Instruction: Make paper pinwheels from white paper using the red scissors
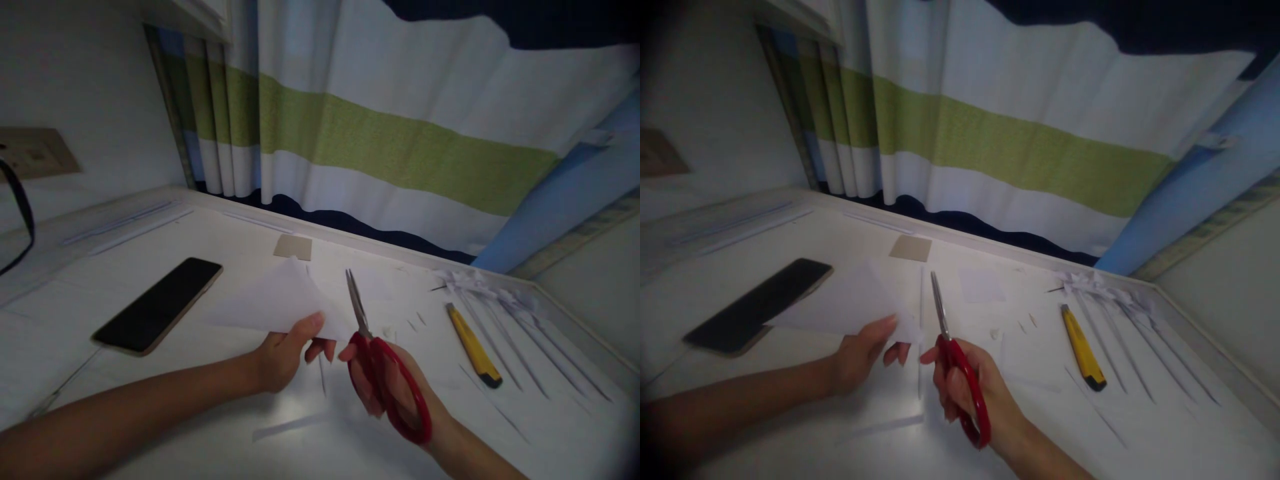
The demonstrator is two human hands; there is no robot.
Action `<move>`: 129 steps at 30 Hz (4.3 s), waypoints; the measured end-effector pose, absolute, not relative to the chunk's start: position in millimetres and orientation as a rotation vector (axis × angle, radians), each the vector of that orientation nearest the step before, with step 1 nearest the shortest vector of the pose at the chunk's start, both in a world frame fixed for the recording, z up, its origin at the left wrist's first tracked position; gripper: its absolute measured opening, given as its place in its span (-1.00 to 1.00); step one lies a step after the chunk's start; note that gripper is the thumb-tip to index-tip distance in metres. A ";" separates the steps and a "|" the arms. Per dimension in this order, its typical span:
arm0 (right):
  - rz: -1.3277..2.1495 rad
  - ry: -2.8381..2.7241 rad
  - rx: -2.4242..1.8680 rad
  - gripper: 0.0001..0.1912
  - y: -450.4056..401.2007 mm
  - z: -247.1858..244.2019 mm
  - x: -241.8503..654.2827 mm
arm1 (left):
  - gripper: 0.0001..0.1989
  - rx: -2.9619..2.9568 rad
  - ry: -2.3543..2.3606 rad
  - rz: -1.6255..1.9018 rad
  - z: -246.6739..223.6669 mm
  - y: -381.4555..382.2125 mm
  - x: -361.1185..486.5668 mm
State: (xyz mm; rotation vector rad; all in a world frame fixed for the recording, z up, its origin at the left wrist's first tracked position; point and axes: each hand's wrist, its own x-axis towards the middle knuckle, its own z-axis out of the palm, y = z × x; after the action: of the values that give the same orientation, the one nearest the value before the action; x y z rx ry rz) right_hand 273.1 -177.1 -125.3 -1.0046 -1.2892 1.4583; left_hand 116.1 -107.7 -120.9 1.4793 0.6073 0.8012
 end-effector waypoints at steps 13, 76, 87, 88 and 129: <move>1.681 -1.424 -0.983 -0.52 -194.0 -124.8 278.5 | -0.52 1.506 0.583 0.956 -119.6 -104.0 108.1; 1.696 -1.504 -1.074 -0.44 -192.8 -109.7 286.4 | -0.51 1.587 0.466 0.904 -111.4 -104.4 107.1; 1.714 -1.549 -1.087 -0.48 -190.3 -104.6 286.7 | -0.52 1.579 0.480 0.891 -112.0 -103.8 107.5; 1.715 -1.551 -1.085 -0.47 -190.3 -104.5 287.0 | -0.52 1.573 0.477 0.898 -112.3 -104.1 107.8; 1.666 -1.528 -1.060 -0.52 -191.5 -112.5 286.9 | -0.51 1.624 0.502 0.874 -116.5 -103.6 105.7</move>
State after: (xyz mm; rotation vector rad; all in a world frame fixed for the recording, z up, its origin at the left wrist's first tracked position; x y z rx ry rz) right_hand 286.9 -191.5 -112.5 -1.0596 -1.5283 1.6659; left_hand 105.7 -103.6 -116.5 1.6245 0.5023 0.8737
